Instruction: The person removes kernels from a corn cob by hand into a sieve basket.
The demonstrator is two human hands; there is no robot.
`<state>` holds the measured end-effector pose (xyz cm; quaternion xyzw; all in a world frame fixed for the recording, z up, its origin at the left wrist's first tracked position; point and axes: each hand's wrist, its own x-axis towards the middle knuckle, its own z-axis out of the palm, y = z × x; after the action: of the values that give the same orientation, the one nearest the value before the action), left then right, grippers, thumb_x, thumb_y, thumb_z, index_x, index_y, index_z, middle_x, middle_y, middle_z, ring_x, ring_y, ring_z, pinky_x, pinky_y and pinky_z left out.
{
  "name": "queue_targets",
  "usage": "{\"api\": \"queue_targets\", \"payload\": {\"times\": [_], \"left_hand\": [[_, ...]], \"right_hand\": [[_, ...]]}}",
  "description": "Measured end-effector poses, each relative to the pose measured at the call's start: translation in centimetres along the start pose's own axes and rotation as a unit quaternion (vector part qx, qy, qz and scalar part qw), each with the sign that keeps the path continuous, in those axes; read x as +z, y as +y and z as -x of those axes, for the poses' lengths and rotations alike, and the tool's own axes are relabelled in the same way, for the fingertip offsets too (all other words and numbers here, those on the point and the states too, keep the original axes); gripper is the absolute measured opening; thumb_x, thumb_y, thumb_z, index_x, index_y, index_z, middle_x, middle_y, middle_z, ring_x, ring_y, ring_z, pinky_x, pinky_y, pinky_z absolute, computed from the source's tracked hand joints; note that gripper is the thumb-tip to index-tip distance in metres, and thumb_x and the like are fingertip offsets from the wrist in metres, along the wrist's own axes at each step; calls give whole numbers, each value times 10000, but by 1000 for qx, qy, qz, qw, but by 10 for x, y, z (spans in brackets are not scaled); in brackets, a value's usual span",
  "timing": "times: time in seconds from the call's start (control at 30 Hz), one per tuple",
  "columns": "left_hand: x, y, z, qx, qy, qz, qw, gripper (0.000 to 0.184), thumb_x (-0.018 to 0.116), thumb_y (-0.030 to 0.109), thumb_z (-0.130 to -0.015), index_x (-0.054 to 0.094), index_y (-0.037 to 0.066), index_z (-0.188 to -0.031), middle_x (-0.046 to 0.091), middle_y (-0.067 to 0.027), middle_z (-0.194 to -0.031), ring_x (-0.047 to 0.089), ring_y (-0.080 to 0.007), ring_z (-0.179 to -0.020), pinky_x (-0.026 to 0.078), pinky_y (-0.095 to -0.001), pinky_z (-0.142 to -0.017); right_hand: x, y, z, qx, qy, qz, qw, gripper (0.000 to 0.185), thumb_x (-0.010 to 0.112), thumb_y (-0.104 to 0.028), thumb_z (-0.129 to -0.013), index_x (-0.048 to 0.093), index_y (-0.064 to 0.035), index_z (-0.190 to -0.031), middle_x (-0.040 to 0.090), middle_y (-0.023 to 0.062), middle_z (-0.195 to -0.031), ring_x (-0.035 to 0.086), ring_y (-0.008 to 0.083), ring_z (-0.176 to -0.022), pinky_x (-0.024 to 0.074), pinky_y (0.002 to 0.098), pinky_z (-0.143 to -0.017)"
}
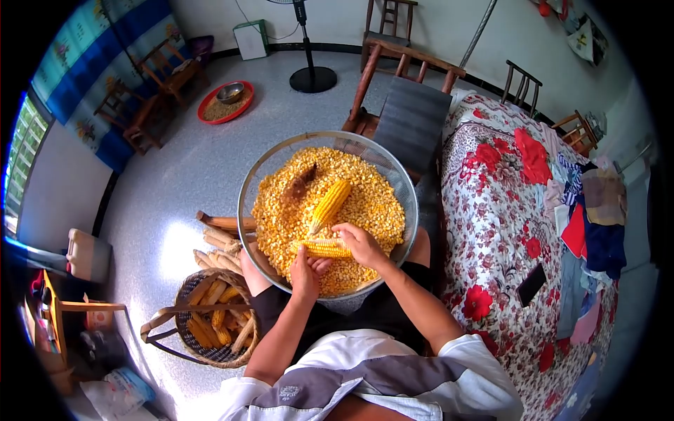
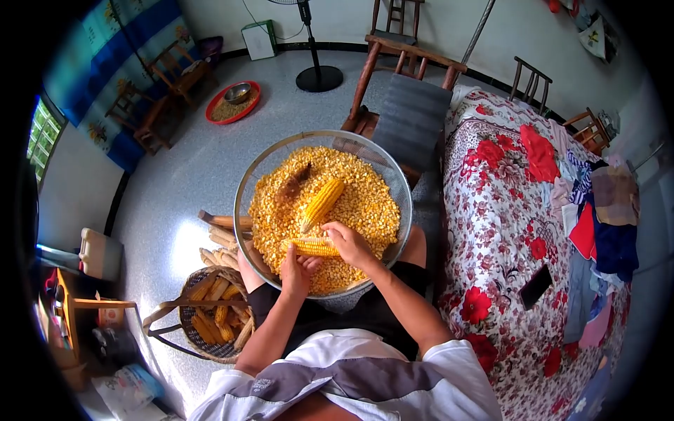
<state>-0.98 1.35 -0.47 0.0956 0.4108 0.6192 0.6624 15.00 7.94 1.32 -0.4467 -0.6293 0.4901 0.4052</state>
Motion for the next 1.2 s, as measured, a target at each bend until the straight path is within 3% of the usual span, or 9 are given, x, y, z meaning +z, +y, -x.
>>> {"api": "queue_targets", "payload": {"times": [0.13, 0.2, 0.43, 0.5, 0.7, 0.93, 0.97, 1.03, 1.2], "left_hand": [[-3, -1, -3, -14, 9, -48, 999, 408, 445, 371, -1005, 499, 8, -1183, 638, -153, -1044, 661, -245, -885, 571, -353, -773], [-4, -3, -4, -10, 6, -33, 999, 399, 448, 366, -1003, 500, 13, -1180, 638, -147, -1036, 660, -243, -878, 572, -353, -764], [-3, -1, 0, 13, -8, -11, 1000, 376, 455, 367, -1000, 509, 30, -1158, 641, -131, -1014, 660, -223, -853, 578, -339, -728], [-2, 0, 0, 12, -8, -17, 1000, 378, 457, 374, -999, 515, 32, -1150, 645, -129, -999, 662, -213, -833, 579, -326, -713], [-3, -3, -2, 14, 15, -33, 999, 326, 541, 343, -974, 525, 30, -1063, 639, -100, -941, 658, -171, -754, 585, -294, -652], [-1, -1, 0, 16, 41, -72, 996, 323, 604, 327, -946, 521, 20, -1000, 623, -74, -937, 639, -127, -726, 583, -270, -618], [0, -1, 1, 16, 40, -73, 996, 323, 604, 327, -946, 521, 20, -1000, 623, -74, -937, 639, -127, -726, 583, -270, -618], [12, 4, 9, 31, 37, -128, 991, 321, 585, 355, -952, 527, 42, -906, 475, -1, -697, 510, -92, -566, 568, -291, -579], [15, 2, 7, 33, 65, -120, 990, 321, 583, 350, -953, 520, 43, -884, 441, 5, -673, 470, -82, -544, 573, -289, -584]], "right_hand": [[-10, -26, 2, 51, -88, 132, 986, 305, 539, -275, -962, 661, -15, -1063, 678, 128, -999, 658, 219, -925, 499, 313, -795], [-10, -30, 2, -73, -83, 207, 972, 340, 615, -308, -919, 655, -20, -1096, 685, 145, -1013, 665, 245, -929, 508, 324, -789], [-8, -23, 2, 7, -154, 147, 977, 438, 674, -356, -872, 646, -27, -1160, 660, 157, -1126, 646, 263, -1033, 505, 343, -862], [-5, -21, 6, -62, -122, 163, 977, 407, 674, -366, -866, 667, -72, -1147, 674, 144, -1101, 653, 282, -1015, 511, 360, -858], [-2, -3, 8, -81, -138, 107, 981, 385, 642, -307, -903, 648, -34, -1174, 638, 166, -1183, 602, 267, -1128, 472, 351, -956], [4, -1, 13, -102, -100, 91, 986, 316, 604, -266, -933, 673, -13, -1109, 687, 149, -1061, 661, 248, -991, 513, 351, -849], [5, -1, 15, -36, -83, 63, 994, 309, 586, -275, -943, 681, -15, -1080, 698, 138, -1008, 674, 237, -921, 519, 345, -793], [6, -8, 16, 30, -65, 33, 997, 309, 569, -284, -952, 690, -17, -1052, 709, 127, -955, 687, 226, -850, 524, 339, -738], [11, -8, 13, 158, -12, 139, 978, 353, 560, -378, -947, 712, -61, -973, 715, 97, -913, 690, 219, -815, 522, 324, -704]]}}
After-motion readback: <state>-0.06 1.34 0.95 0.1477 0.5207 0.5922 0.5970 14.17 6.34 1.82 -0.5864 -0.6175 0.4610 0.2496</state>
